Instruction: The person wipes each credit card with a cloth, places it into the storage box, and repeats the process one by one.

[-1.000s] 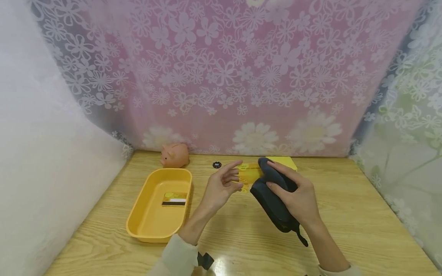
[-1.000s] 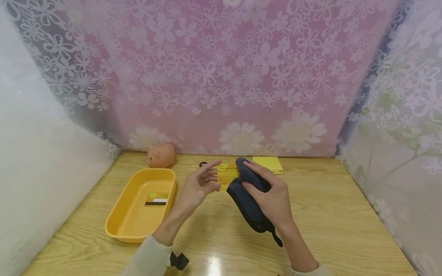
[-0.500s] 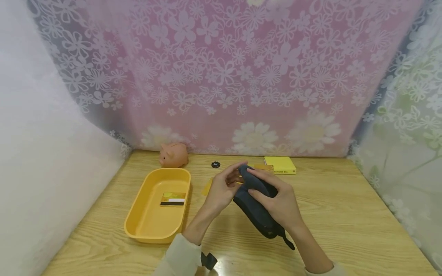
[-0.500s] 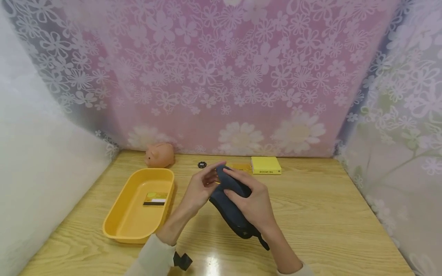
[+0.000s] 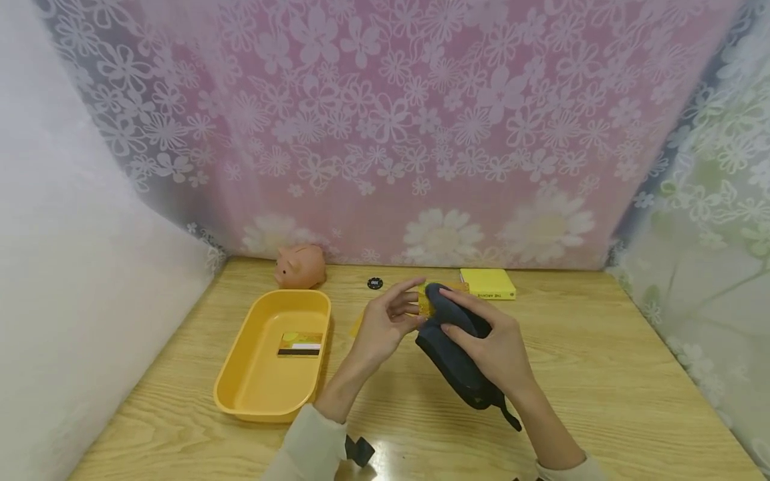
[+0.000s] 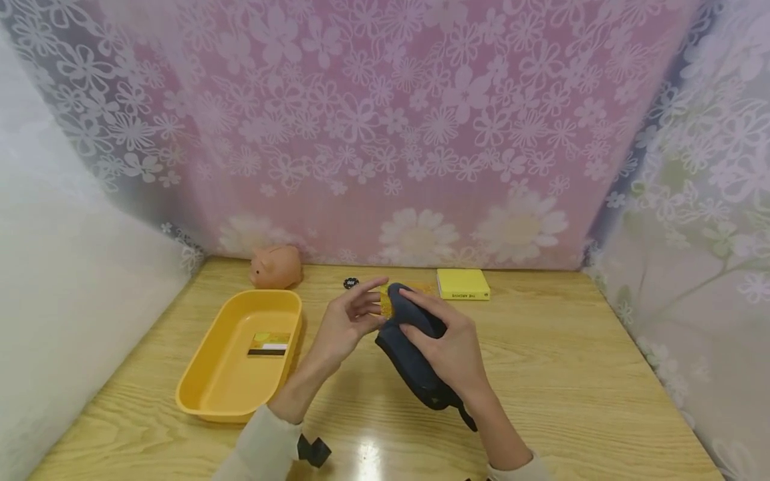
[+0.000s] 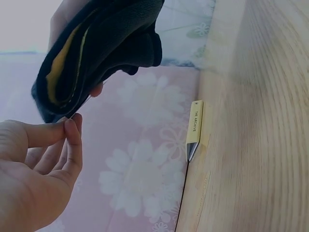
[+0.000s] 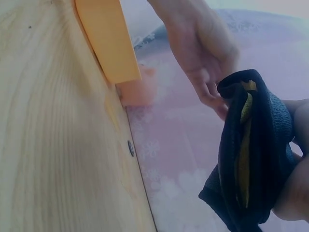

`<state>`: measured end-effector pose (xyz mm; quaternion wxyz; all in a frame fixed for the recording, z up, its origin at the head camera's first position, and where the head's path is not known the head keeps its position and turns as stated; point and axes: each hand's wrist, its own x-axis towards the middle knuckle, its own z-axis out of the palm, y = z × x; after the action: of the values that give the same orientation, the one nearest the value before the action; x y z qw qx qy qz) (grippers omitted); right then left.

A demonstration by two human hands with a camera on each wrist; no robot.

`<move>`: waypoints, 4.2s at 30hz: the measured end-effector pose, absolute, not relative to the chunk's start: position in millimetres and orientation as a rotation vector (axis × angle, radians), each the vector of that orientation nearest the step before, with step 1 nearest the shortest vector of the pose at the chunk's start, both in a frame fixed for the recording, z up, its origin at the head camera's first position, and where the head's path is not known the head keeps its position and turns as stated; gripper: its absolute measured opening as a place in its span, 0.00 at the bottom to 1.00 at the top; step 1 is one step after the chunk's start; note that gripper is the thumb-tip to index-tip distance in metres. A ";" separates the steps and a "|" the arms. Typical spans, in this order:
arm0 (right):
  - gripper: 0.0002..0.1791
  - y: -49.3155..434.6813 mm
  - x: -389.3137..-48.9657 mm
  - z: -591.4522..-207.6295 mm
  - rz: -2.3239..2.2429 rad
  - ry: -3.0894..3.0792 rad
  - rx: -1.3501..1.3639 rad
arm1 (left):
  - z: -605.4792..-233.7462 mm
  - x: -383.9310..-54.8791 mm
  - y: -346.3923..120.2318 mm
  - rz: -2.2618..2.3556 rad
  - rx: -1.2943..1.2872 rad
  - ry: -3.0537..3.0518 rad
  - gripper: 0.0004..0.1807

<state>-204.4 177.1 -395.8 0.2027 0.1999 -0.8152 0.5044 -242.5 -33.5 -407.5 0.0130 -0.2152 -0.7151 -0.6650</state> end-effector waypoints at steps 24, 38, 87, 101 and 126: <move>0.29 217.3 -212.4 -387.2 1.435 -2.280 0.220 | -407.2 -248.0 -41.7 -2.230 -0.571 -2.130 0.34; 0.32 180.7 -204.2 -390.5 1.472 -2.190 0.577 | -407.7 -248.0 -39.6 -2.172 -0.587 -2.176 0.35; 0.29 213.3 -215.4 -388.9 1.444 -2.290 0.254 | -411.8 -249.9 -40.1 -2.156 -0.376 -2.135 0.31; 0.30 210.6 -213.3 -388.1 1.439 -2.275 0.315 | -411.9 -251.7 -42.4 -2.212 -0.235 -2.066 0.18; 0.30 209.5 -212.9 -389.6 1.437 -2.284 0.309 | -410.5 -250.7 -41.3 -2.240 -0.315 -1.932 0.08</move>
<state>-212.9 209.5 -389.6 0.2112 0.1112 -0.8220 0.5171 -250.7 -41.3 -410.5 0.0834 -0.1054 -0.6472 -0.7504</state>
